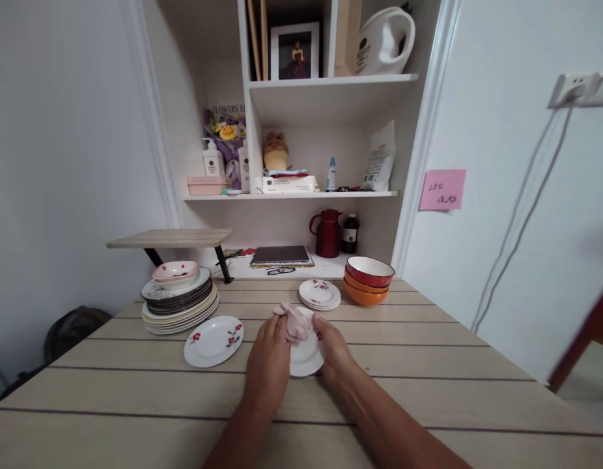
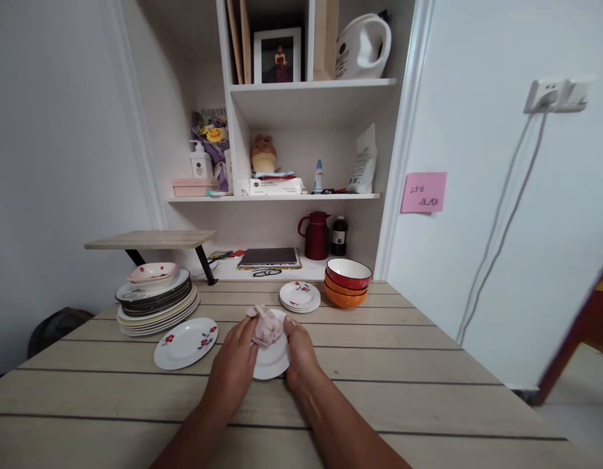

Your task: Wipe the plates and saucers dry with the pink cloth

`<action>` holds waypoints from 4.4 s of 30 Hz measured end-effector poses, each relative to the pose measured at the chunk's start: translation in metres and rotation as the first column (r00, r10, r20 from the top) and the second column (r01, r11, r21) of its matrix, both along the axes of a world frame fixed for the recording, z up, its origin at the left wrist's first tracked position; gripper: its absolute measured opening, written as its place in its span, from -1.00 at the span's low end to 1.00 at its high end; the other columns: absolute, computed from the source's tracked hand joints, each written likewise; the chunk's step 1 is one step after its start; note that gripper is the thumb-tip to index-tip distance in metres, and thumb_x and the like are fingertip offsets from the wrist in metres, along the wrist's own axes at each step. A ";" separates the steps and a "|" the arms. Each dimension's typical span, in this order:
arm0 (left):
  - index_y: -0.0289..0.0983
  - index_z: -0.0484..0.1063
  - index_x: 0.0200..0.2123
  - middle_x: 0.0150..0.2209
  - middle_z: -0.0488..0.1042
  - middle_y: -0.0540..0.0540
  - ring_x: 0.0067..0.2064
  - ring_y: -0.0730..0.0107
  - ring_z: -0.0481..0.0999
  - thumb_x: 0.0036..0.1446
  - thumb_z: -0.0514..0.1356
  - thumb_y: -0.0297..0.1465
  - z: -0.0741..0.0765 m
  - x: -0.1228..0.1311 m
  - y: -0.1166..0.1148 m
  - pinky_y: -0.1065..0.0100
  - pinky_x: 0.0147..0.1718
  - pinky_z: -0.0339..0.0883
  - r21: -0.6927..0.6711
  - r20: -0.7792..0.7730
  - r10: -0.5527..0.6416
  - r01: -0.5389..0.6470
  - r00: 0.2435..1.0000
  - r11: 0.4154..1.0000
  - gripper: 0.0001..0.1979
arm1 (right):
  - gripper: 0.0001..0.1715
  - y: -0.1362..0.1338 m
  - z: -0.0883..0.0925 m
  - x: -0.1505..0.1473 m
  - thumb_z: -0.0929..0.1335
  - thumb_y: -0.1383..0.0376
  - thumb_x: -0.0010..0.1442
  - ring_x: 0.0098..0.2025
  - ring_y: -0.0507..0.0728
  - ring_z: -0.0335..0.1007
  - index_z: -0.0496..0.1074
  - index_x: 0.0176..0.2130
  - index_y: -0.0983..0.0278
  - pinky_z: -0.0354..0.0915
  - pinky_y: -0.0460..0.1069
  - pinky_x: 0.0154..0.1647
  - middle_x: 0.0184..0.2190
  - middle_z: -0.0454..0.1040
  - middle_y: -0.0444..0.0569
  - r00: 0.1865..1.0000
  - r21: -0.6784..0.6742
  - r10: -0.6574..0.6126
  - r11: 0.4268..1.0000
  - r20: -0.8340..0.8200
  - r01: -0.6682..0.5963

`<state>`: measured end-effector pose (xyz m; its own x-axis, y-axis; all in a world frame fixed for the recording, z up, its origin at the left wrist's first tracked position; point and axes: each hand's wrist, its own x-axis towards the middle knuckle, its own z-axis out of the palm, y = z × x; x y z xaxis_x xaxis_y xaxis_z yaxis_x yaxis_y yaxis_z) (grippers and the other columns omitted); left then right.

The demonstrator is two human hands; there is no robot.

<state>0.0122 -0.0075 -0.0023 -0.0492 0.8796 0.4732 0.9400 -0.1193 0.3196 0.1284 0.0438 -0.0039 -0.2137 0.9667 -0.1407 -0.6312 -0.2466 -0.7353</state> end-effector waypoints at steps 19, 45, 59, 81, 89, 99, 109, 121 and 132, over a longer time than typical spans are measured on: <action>-0.36 0.24 0.13 -0.03 0.45 -0.25 -0.01 0.21 0.46 0.27 -0.01 -0.39 0.008 -0.010 0.000 0.32 -0.15 0.26 -0.122 0.045 0.140 -0.134 0.989 0.983 -0.61 | -0.87 -0.012 0.003 -0.008 0.35 0.26 0.12 -0.47 0.13 0.50 0.43 -0.34 0.30 0.40 0.00 -0.33 -0.52 0.57 -0.04 0.999 0.020 -0.009 1.000 0.034 0.008; -0.31 0.27 0.06 -0.02 0.43 -0.24 0.01 0.24 0.47 0.26 0.01 -0.38 0.004 -0.017 0.002 0.34 -0.15 0.29 -0.192 0.099 0.122 -0.101 0.988 0.976 -0.67 | -0.82 -0.005 -0.006 -0.007 0.36 0.24 0.14 -0.43 0.13 0.53 0.43 -0.26 0.30 0.42 -0.01 -0.33 -0.45 0.60 -0.03 0.999 0.046 0.001 0.999 0.038 -0.003; -0.30 0.29 0.04 0.00 0.43 -0.21 0.05 0.27 0.44 0.26 -0.01 -0.38 -0.008 -0.024 0.010 0.35 -0.05 0.28 -0.129 0.175 0.058 -0.036 0.983 0.991 -0.69 | -0.82 -0.003 -0.008 -0.007 0.37 0.25 0.14 -0.48 0.09 0.50 0.43 -0.25 0.30 0.38 -0.05 -0.41 -0.45 0.60 -0.05 0.996 0.030 -0.025 0.999 0.088 0.022; -0.30 0.31 -0.06 -0.17 0.46 -0.19 -0.12 0.19 0.53 0.14 0.07 -0.52 -0.021 -0.031 0.015 0.27 -0.20 0.40 0.219 0.145 0.025 -0.057 0.989 0.974 -0.72 | -0.66 -0.001 -0.006 -0.008 0.33 0.20 0.20 -0.35 0.18 0.58 0.44 -0.08 0.35 0.44 0.07 -0.16 -0.36 0.63 0.05 0.997 -0.060 0.030 0.998 -0.072 -0.034; -0.22 0.21 0.11 -0.02 0.33 -0.21 0.05 0.14 0.38 0.15 0.12 -0.45 -0.015 -0.029 0.015 0.07 0.00 0.34 0.421 0.130 -0.050 -0.009 0.990 0.907 -0.57 | -0.68 -0.001 -0.002 -0.009 0.29 0.23 0.24 -0.37 0.17 0.57 0.44 -0.07 0.35 0.44 0.09 -0.15 -0.37 0.63 0.02 0.996 -0.067 -0.030 0.997 -0.085 0.024; -0.25 0.42 -0.02 0.08 0.34 -0.28 0.12 0.01 0.34 0.10 0.15 -0.51 -0.002 -0.020 0.001 -0.08 0.09 0.26 0.474 -0.141 -0.017 0.083 0.990 0.876 -0.65 | -0.59 0.005 -0.005 -0.006 0.25 0.16 0.28 -0.31 0.19 0.57 0.44 -0.04 0.39 0.42 0.11 -0.10 -0.34 0.63 0.06 0.991 -0.144 0.004 0.989 -0.137 -0.024; -0.32 0.27 0.13 0.11 0.41 -0.27 0.14 0.18 0.40 0.15 -0.01 -0.58 -0.015 -0.004 -0.001 0.10 0.08 0.35 0.242 -0.276 -0.312 0.380 0.909 0.893 -0.54 | -0.72 0.011 -0.007 0.003 0.29 0.22 0.24 -0.35 0.14 0.55 0.45 -0.12 0.33 0.42 0.03 -0.17 -0.36 0.62 -0.02 0.990 -0.025 -0.059 0.998 -0.127 0.057; -0.23 0.46 -0.12 0.03 0.45 -0.24 0.09 0.01 0.42 0.07 0.27 -0.40 -0.006 0.007 -0.003 -0.06 0.06 0.32 0.325 -0.310 -0.230 0.330 0.923 0.886 -0.74 | -0.73 0.003 -0.001 0.003 0.39 0.18 0.14 -0.36 0.11 0.53 0.45 -0.20 0.30 0.41 -0.04 -0.29 -0.38 0.60 -0.06 0.993 0.044 0.025 0.999 -0.111 -0.021; -0.37 0.41 -0.01 0.03 0.49 -0.28 0.10 0.14 0.46 0.17 0.01 -0.62 -0.016 -0.006 0.001 0.12 0.02 0.41 0.399 -0.282 -0.036 0.151 0.959 0.904 -0.65 | -0.62 0.003 0.002 0.001 0.32 0.14 0.22 -0.32 0.19 0.56 0.42 -0.06 0.32 0.43 0.09 -0.19 -0.33 0.62 0.01 0.995 -0.043 -0.008 0.999 -0.100 0.003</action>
<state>0.0058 -0.0066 -0.0179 0.1998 0.5962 0.7775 0.9602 -0.2774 -0.0340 0.1298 0.0470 -0.0018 -0.2234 0.9615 -0.1600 -0.7029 -0.2726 -0.6570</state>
